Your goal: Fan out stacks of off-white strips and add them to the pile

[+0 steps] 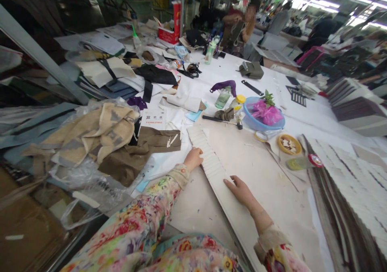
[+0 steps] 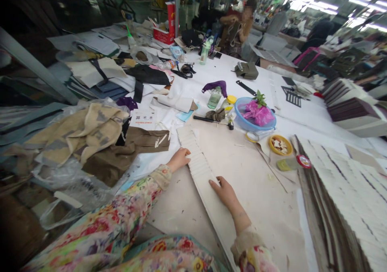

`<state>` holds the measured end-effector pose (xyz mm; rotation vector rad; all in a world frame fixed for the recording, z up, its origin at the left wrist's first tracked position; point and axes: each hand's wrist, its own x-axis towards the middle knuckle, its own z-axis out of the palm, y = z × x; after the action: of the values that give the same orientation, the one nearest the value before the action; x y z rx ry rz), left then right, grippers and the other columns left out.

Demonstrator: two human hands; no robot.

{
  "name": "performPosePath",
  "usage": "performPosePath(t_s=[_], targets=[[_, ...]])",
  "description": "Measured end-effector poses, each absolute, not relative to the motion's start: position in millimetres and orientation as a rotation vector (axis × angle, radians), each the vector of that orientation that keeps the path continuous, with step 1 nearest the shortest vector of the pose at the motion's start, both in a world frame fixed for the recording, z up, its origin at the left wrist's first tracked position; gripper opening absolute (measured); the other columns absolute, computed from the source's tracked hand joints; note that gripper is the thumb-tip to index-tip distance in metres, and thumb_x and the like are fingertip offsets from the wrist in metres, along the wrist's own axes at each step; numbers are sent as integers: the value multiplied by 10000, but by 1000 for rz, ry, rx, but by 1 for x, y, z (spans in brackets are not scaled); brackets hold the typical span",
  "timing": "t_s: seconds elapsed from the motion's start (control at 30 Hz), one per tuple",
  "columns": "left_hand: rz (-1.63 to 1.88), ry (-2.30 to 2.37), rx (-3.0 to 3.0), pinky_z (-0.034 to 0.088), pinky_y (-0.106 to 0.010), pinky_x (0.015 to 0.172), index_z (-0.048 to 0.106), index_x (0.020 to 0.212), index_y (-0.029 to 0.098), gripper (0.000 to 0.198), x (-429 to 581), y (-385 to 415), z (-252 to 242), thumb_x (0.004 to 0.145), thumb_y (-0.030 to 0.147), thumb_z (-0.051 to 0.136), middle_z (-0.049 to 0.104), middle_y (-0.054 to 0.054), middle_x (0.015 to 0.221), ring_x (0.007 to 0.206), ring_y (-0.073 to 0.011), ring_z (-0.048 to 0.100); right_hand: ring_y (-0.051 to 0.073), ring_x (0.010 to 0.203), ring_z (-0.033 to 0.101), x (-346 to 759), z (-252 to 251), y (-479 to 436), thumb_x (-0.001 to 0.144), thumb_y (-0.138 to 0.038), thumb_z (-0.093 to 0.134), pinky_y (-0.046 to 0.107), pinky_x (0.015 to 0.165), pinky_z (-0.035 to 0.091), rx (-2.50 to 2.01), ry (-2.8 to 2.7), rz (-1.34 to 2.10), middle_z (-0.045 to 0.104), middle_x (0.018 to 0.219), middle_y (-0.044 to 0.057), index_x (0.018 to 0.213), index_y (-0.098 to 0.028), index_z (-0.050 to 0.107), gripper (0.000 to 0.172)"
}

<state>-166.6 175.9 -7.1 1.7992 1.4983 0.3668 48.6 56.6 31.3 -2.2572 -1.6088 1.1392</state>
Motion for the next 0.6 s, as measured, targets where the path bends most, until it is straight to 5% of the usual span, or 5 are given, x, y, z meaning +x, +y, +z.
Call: performPosePath(t_s=[0.33,0.6], targets=[[185,1509,1813,424,-263,690,596,796,147,136,-161,197,5,675,181,544,605,-55,782,750,-172,561,218,951,550,49,30,57,697,-612,420,320,788,422,-2257,-1585,1134,618,966,93,1053,-189,507,559],[258,1497,1935,404,-239,763,608,755,150,111,-162,194,1,728,177,504,569,-65,880,834,-152,541,222,943,553,49,26,59,685,-626,421,326,778,423,-2278,-1580,1127,618,973,99,1048,-179,520,584]])
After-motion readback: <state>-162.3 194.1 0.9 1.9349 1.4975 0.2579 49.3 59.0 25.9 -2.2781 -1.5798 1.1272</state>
